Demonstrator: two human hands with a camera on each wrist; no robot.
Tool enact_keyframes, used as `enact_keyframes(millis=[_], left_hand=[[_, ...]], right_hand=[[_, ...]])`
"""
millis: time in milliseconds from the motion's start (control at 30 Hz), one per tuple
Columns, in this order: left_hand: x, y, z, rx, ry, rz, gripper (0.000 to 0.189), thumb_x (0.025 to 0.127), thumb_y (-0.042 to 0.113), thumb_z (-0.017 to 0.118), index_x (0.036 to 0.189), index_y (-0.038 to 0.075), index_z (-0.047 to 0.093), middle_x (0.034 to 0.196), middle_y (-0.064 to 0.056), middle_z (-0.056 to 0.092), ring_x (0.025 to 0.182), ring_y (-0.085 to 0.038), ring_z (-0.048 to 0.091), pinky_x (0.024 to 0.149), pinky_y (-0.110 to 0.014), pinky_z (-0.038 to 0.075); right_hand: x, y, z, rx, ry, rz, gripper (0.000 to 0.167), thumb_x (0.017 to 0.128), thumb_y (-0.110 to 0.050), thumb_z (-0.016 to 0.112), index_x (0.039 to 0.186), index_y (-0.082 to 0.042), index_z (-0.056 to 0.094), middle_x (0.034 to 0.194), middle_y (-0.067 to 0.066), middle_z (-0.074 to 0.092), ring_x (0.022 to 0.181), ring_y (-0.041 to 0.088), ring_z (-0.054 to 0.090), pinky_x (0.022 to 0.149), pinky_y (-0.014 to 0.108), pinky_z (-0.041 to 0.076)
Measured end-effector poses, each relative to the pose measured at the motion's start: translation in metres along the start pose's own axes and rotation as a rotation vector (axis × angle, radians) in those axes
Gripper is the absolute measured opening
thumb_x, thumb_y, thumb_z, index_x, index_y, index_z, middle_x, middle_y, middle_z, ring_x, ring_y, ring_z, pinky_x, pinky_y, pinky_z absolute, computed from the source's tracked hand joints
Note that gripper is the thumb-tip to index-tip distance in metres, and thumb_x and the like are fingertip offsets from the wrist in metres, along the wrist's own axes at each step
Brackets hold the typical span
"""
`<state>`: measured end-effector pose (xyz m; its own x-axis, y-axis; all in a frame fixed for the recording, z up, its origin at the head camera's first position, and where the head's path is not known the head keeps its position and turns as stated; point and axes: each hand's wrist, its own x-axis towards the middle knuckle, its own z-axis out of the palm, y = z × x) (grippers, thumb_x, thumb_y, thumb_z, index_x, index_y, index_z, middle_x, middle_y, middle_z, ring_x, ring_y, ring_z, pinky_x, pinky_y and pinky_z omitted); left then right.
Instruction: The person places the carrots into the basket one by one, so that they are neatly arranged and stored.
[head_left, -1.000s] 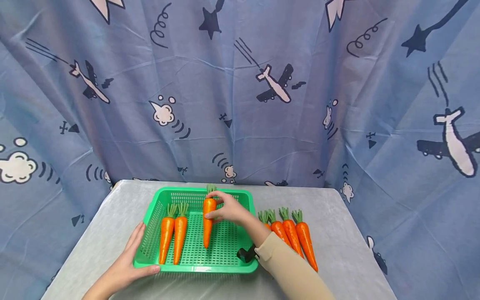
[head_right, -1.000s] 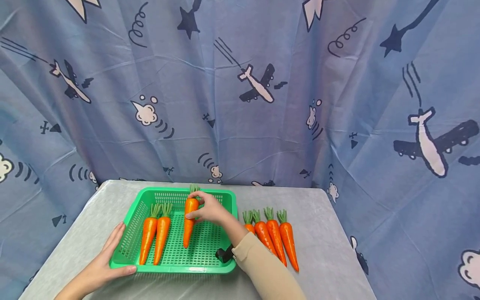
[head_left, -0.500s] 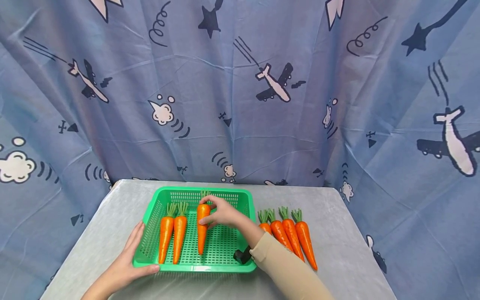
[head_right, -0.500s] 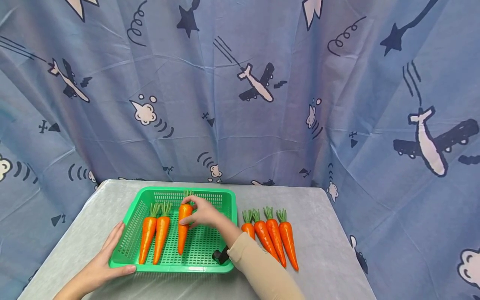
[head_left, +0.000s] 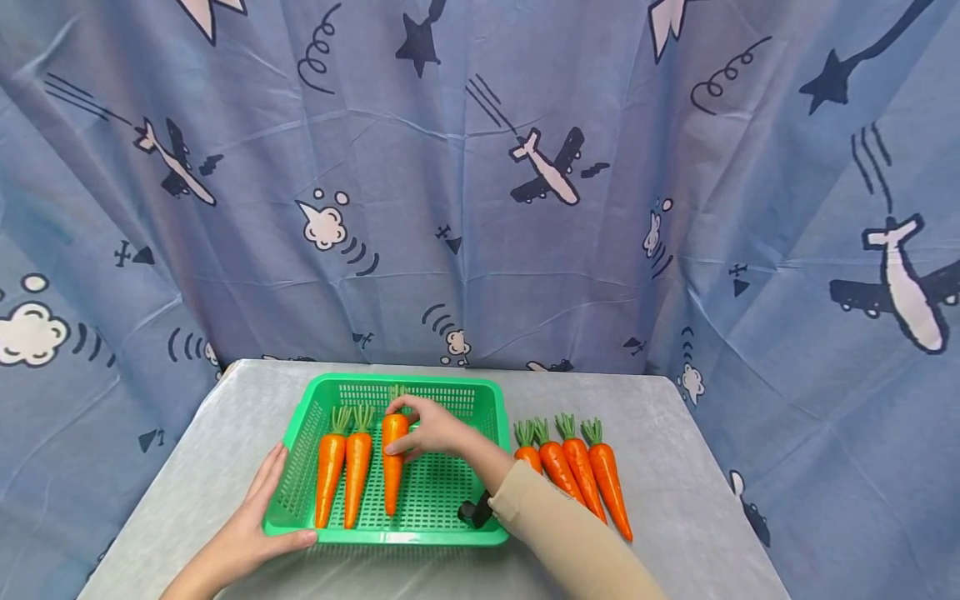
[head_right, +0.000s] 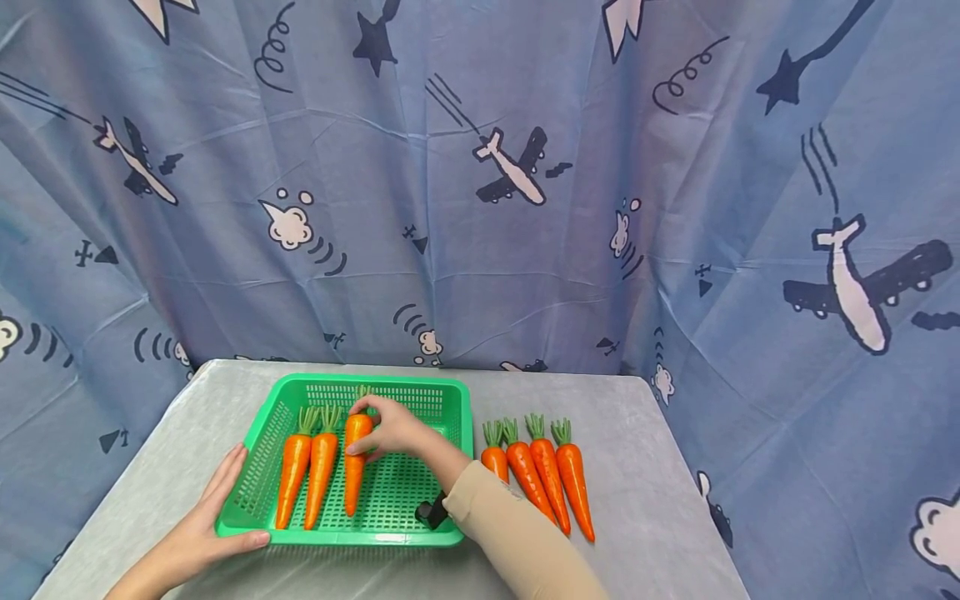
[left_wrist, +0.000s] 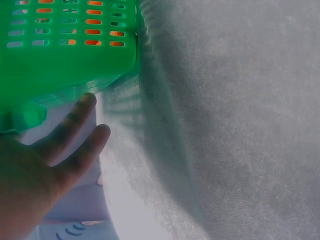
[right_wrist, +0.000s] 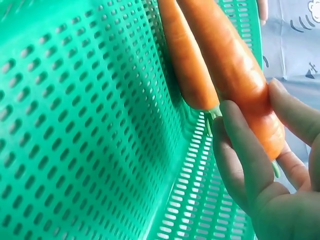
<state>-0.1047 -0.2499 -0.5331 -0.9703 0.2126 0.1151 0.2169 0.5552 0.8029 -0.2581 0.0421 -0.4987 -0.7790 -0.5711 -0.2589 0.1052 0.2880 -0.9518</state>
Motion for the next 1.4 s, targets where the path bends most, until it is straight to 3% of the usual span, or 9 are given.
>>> enact_keyframes(millis=[67, 133, 167, 233, 333, 467, 667, 867, 1400], left_hand=[[0.0, 0.0, 0.001, 0.0, 0.003, 0.003, 0.122, 0.077, 0.024, 0.086, 0.164, 0.022, 0.001, 0.17, -0.009, -0.002, 0.138, 0.02, 0.0, 0.106, -0.008, 0.016], [0.0, 0.0, 0.001, -0.007, 0.004, 0.006, 0.122, 0.078, 0.024, 0.086, 0.164, 0.022, 0.001, 0.17, -0.011, -0.002, 0.138, 0.02, -0.001, 0.096, 0.001, 0.012], [0.0, 0.0, 0.001, -0.013, 0.002, 0.003, 0.122, 0.078, 0.023, 0.086, 0.164, 0.022, 0.001, 0.17, -0.01, -0.002, 0.138, 0.02, -0.001, 0.105, -0.006, 0.014], [0.0, -0.001, 0.001, -0.013, 0.001, -0.003, 0.122, 0.078, 0.024, 0.086, 0.164, 0.023, 0.001, 0.17, -0.008, -0.003, 0.138, 0.019, -0.001, 0.106, -0.008, 0.014], [0.0, -0.001, 0.0, -0.029, -0.004, -0.01, 0.122, 0.078, 0.023, 0.086, 0.164, 0.024, 0.001, 0.17, -0.005, -0.004, 0.139, 0.019, -0.002, 0.12, -0.042, 0.019], [0.001, 0.0, 0.0, -0.048, -0.008, -0.016, 0.122, 0.077, 0.022, 0.086, 0.164, 0.024, 0.001, 0.17, -0.005, -0.005, 0.138, 0.019, -0.003, 0.105, -0.075, 0.02], [0.001, 0.0, -0.001, -0.037, -0.008, -0.024, 0.122, 0.077, 0.022, 0.086, 0.164, 0.024, 0.001, 0.17, -0.004, -0.005, 0.138, 0.02, -0.002, 0.113, -0.064, 0.02], [0.002, -0.001, -0.001, -0.059, -0.013, -0.016, 0.123, 0.077, 0.021, 0.086, 0.164, 0.022, 0.0, 0.17, -0.008, -0.006, 0.137, 0.021, -0.004, 0.102, -0.08, 0.02], [0.002, -0.001, -0.002, -0.051, -0.021, -0.026, 0.122, 0.078, 0.021, 0.086, 0.164, 0.023, -0.001, 0.17, -0.012, -0.007, 0.137, 0.02, -0.004, 0.101, -0.08, 0.021]], right_hand=[[0.001, -0.001, 0.003, -0.002, -0.011, 0.004, 0.06, 0.079, 0.004, 0.082, 0.132, -0.006, 0.056, 0.112, 0.018, 0.053, 0.083, 0.029, 0.069, 0.076, 0.056, 0.059], [0.002, -0.002, 0.006, -0.008, -0.012, 0.008, 0.059, 0.079, 0.005, 0.082, 0.131, -0.006, 0.056, 0.11, 0.017, 0.054, 0.081, 0.029, 0.069, 0.077, 0.057, 0.059], [0.003, -0.002, 0.008, -0.012, -0.013, 0.011, 0.059, 0.079, 0.005, 0.082, 0.131, -0.006, 0.056, 0.11, 0.017, 0.054, 0.081, 0.028, 0.069, 0.077, 0.057, 0.058], [0.005, -0.002, 0.011, -0.025, -0.011, 0.017, 0.059, 0.079, 0.005, 0.082, 0.131, -0.006, 0.056, 0.108, 0.016, 0.055, 0.08, 0.027, 0.069, 0.077, 0.057, 0.059], [0.007, -0.001, 0.016, -0.052, -0.014, 0.027, 0.058, 0.08, 0.003, 0.083, 0.13, -0.007, 0.056, 0.106, 0.014, 0.057, 0.08, 0.026, 0.069, 0.076, 0.055, 0.059], [0.01, 0.002, 0.021, -0.079, -0.018, 0.041, 0.057, 0.08, 0.001, 0.083, 0.131, -0.007, 0.056, 0.102, 0.013, 0.061, 0.081, 0.025, 0.069, 0.075, 0.054, 0.06], [0.016, 0.006, 0.027, -0.1, 0.005, 0.06, 0.056, 0.08, 0.002, 0.083, 0.128, -0.009, 0.057, 0.098, 0.013, 0.064, 0.08, 0.025, 0.069, 0.073, 0.051, 0.06], [0.02, 0.01, 0.032, -0.129, 0.022, 0.097, 0.053, 0.08, 0.003, 0.082, 0.125, -0.011, 0.057, 0.102, 0.012, 0.061, 0.08, 0.025, 0.068, 0.069, 0.046, 0.061], [0.023, 0.018, 0.039, -0.2, 0.007, 0.164, 0.048, 0.081, 0.0, 0.082, 0.121, -0.012, 0.056, 0.106, 0.013, 0.058, 0.074, 0.027, 0.069, 0.064, 0.039, 0.06]])
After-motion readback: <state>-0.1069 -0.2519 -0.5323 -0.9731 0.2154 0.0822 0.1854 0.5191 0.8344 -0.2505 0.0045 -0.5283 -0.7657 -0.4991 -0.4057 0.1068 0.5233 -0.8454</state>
